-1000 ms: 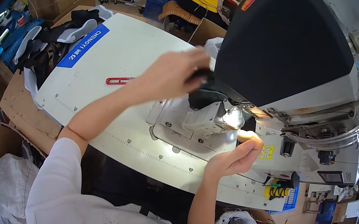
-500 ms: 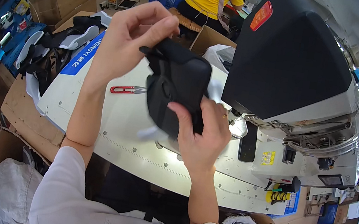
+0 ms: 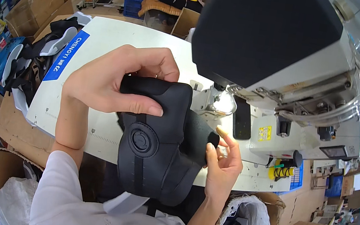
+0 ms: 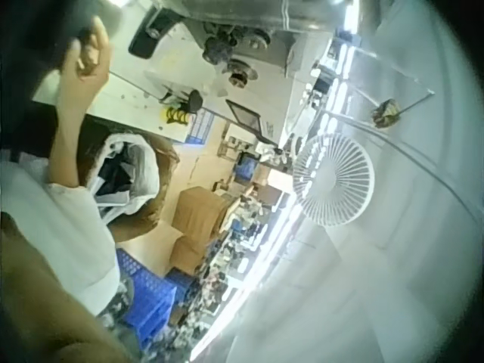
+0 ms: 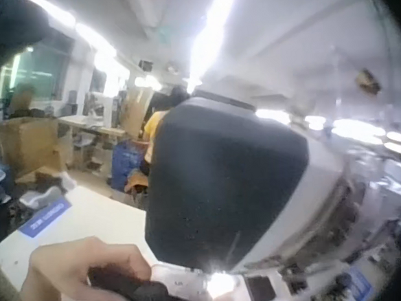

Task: The person sews shoe upper components together using a sewing machine and trims threads using thread snips.

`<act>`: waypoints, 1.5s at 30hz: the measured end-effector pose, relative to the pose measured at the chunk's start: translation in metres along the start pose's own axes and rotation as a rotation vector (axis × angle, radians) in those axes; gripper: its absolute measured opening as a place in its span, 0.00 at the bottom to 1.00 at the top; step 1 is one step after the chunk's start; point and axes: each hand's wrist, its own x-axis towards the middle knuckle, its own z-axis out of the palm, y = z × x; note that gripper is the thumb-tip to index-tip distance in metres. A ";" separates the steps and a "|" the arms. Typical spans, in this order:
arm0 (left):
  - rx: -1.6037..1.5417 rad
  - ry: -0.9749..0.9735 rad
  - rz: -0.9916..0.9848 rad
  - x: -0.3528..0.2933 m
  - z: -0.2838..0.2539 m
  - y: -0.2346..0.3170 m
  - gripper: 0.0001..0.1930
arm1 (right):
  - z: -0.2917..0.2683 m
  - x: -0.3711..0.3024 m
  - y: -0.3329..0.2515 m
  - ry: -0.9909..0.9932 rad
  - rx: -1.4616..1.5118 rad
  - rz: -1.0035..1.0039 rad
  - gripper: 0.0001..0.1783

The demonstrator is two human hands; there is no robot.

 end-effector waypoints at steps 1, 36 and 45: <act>-0.052 -0.005 0.004 0.002 0.005 -0.001 0.19 | -0.003 -0.002 -0.001 0.012 0.002 0.005 0.22; -0.018 0.381 -0.494 0.056 0.069 -0.072 0.09 | 0.017 0.051 -0.003 -0.032 -0.128 -0.133 0.07; -0.026 0.401 -0.429 0.057 0.069 -0.098 0.09 | 0.023 0.048 -0.002 0.005 -0.084 -0.175 0.08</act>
